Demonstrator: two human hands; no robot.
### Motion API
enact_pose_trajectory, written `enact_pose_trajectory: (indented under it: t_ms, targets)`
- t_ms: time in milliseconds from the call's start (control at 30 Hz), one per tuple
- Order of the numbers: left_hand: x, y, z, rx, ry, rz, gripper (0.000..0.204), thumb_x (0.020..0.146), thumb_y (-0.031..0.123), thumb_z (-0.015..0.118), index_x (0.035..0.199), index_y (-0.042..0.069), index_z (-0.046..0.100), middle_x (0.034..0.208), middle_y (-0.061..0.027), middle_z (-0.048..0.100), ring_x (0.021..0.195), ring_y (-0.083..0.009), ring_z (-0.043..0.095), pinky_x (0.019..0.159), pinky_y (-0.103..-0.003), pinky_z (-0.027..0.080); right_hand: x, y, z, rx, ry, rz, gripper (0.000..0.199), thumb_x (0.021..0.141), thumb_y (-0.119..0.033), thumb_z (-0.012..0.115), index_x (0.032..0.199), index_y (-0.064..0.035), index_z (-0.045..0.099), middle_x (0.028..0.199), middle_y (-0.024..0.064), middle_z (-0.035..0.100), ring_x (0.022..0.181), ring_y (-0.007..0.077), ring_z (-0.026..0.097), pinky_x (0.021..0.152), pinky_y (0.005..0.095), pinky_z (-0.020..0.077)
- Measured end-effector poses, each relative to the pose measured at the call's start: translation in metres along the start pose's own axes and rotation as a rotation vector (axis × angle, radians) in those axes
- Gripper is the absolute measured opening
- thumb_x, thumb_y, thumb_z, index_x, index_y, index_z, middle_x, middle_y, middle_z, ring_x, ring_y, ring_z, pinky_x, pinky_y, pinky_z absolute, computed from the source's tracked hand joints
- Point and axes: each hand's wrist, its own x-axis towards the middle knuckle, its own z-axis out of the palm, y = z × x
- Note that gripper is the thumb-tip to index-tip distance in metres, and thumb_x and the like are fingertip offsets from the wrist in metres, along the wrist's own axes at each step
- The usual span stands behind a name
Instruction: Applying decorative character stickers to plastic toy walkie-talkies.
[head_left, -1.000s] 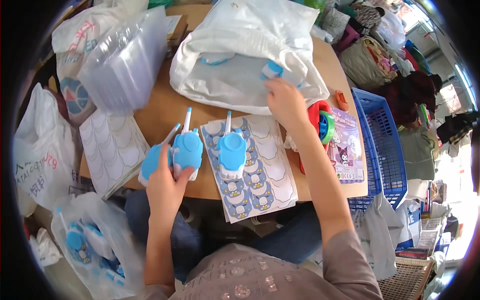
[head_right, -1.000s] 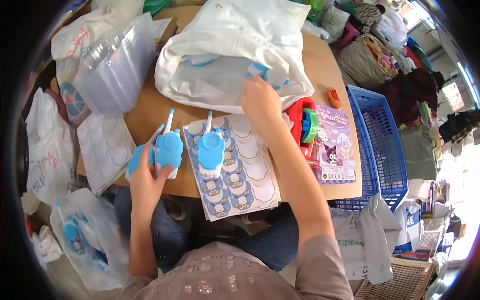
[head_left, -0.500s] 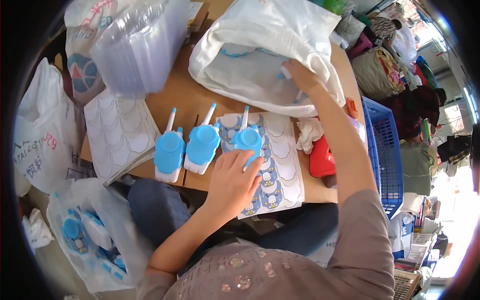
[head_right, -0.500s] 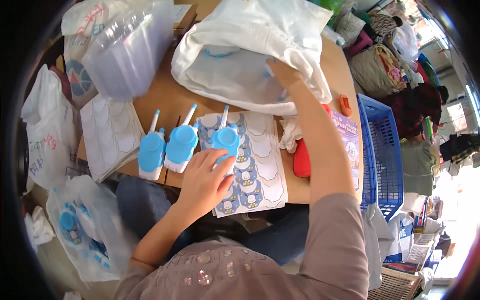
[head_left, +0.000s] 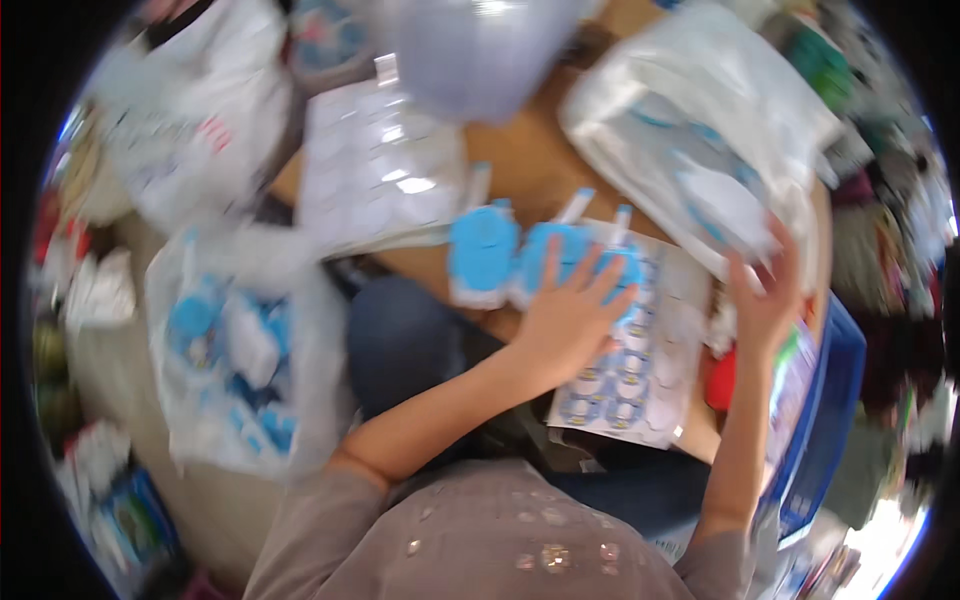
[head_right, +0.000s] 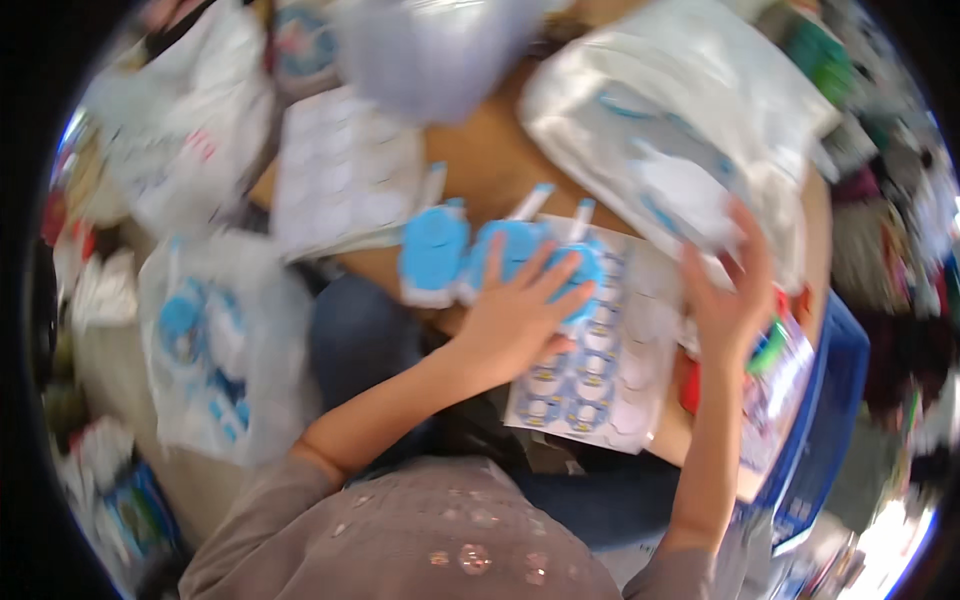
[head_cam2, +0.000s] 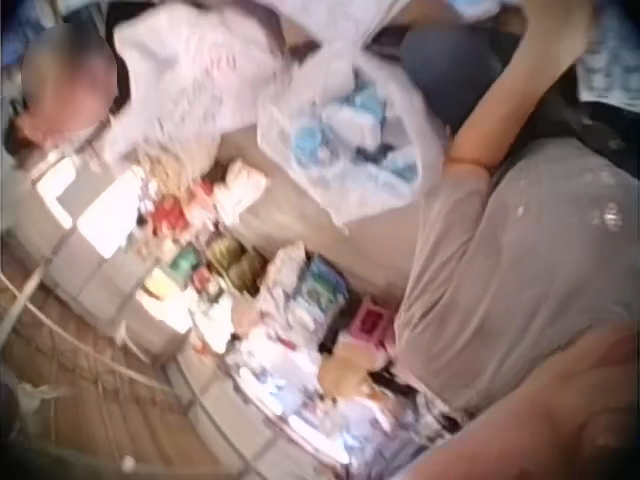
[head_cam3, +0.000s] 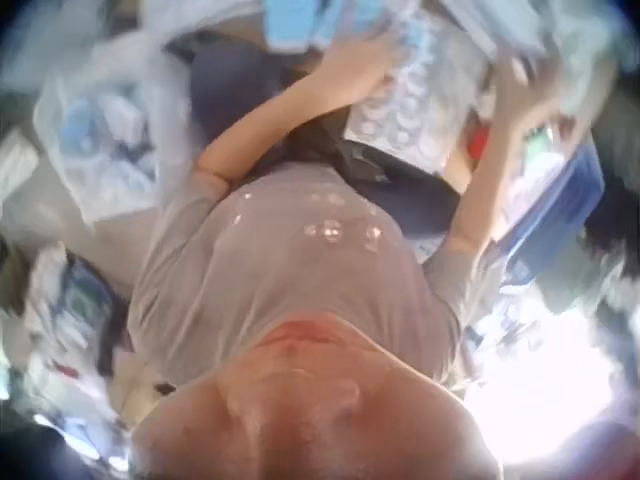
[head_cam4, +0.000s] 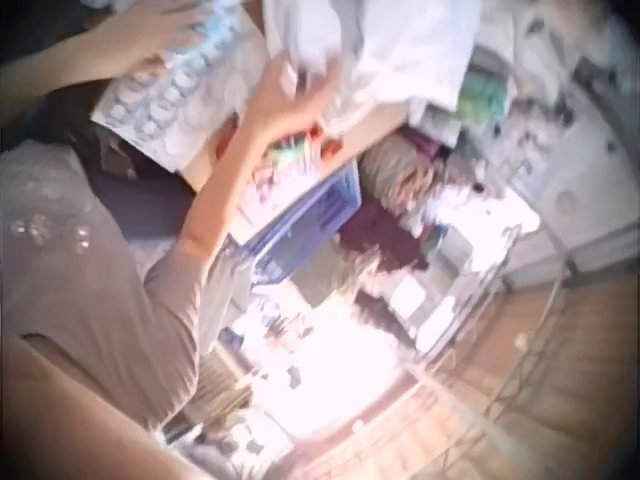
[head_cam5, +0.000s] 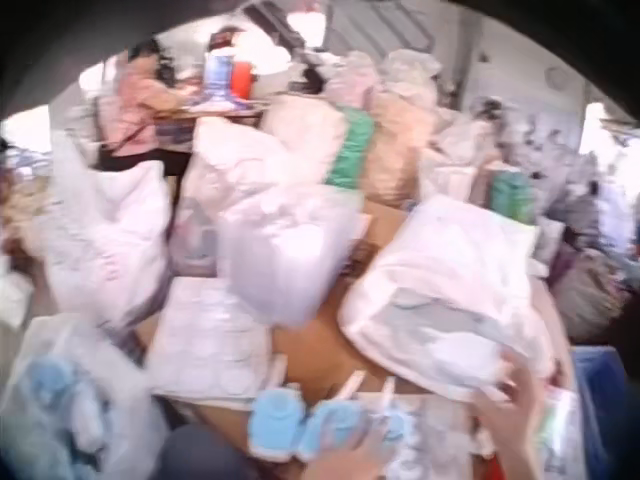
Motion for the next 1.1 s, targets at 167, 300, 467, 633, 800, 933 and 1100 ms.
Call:
enact_pose_trajectory:
  t_ms: [167,300,467,633,800,933,1100]
  targets:
    - [-0.009,-0.008,-0.007,0.028,0.158,-0.016,0.066,0.069,0.033,0.081,0.129,0.017,0.058,0.140,-0.0092,0.049,0.135,-0.0329,0.039,0.106,-0.075,0.010,-0.076,0.002,-0.004,0.283,0.191,0.098,0.054,0.085,0.000,0.071,0.132,0.0027,0.044,0.135,0.0181,0.050,0.119,0.0301,0.055,0.095,0.0380,0.0520]
    - [-0.019,-0.018,-0.018,0.087,0.171,-0.098,0.067,0.069,0.033,0.081,0.130,0.019,0.057,0.140,-0.0079,0.048,0.135,-0.0326,0.039,0.099,-0.079,0.017,-0.106,-0.005,0.028,0.283,0.176,0.086,0.048,0.083,0.007,0.070,0.125,0.0035,0.047,0.130,0.0178,0.052,0.117,0.0290,0.056,0.096,0.0366,0.0513]
    - [-0.028,-0.025,-0.025,0.111,0.183,-0.137,0.068,0.069,0.032,0.082,0.131,0.019,0.056,0.143,-0.0077,0.046,0.136,-0.0321,0.038,0.097,-0.079,0.021,-0.132,-0.028,0.052,0.183,-0.034,0.146,0.058,0.073,0.001,0.079,0.122,-0.0048,0.048,0.141,0.0152,0.041,0.129,0.0293,0.045,0.096,0.0437,0.0493]
    - [-0.025,-0.025,-0.021,0.116,0.159,-0.116,0.068,0.070,0.033,0.081,0.132,0.020,0.055,0.145,-0.0070,0.044,0.138,-0.0323,0.036,0.097,-0.080,0.021,-0.142,-0.028,0.055,-0.007,-0.120,0.088,0.047,0.072,-0.005,0.080,0.110,-0.0054,0.052,0.130,0.0169,0.046,0.119,0.0327,0.048,0.101,0.0424,0.0416]
    - [-0.018,-0.024,-0.020,0.104,0.079,-0.087,0.063,0.075,0.034,0.077,0.133,0.019,0.055,0.148,-0.0070,0.042,0.138,-0.0340,0.036,0.099,-0.079,0.019,-0.141,-0.017,0.037,-0.168,-0.250,0.140,0.038,0.074,-0.010,0.078,0.106,-0.0050,0.058,0.125,0.0192,0.053,0.118,0.0362,0.051,0.101,0.0420,0.0412]
    - [-0.018,-0.025,-0.038,0.103,0.078,-0.121,0.054,0.080,0.029,0.074,0.129,0.015,0.056,0.144,-0.0106,0.045,0.138,-0.0346,0.035,0.102,-0.076,0.018,-0.140,-0.017,0.032,-0.101,-0.253,0.129,0.059,0.079,-0.018,0.076,0.133,-0.0071,0.051,0.143,0.0217,0.042,0.131,0.0378,0.043,0.107,0.0474,0.0365]
    - [-0.002,0.005,-0.032,0.047,-0.024,0.053,0.064,0.081,0.030,0.073,0.141,0.026,0.049,0.153,-0.0030,0.036,0.145,-0.0278,0.026,0.110,-0.068,0.010,-0.167,-0.004,0.005,-0.353,-0.425,0.151,0.066,0.085,-0.036,0.070,0.142,-0.0143,0.045,0.152,0.0179,0.032,0.139,0.0370,0.034,0.111,0.0570,0.0253]
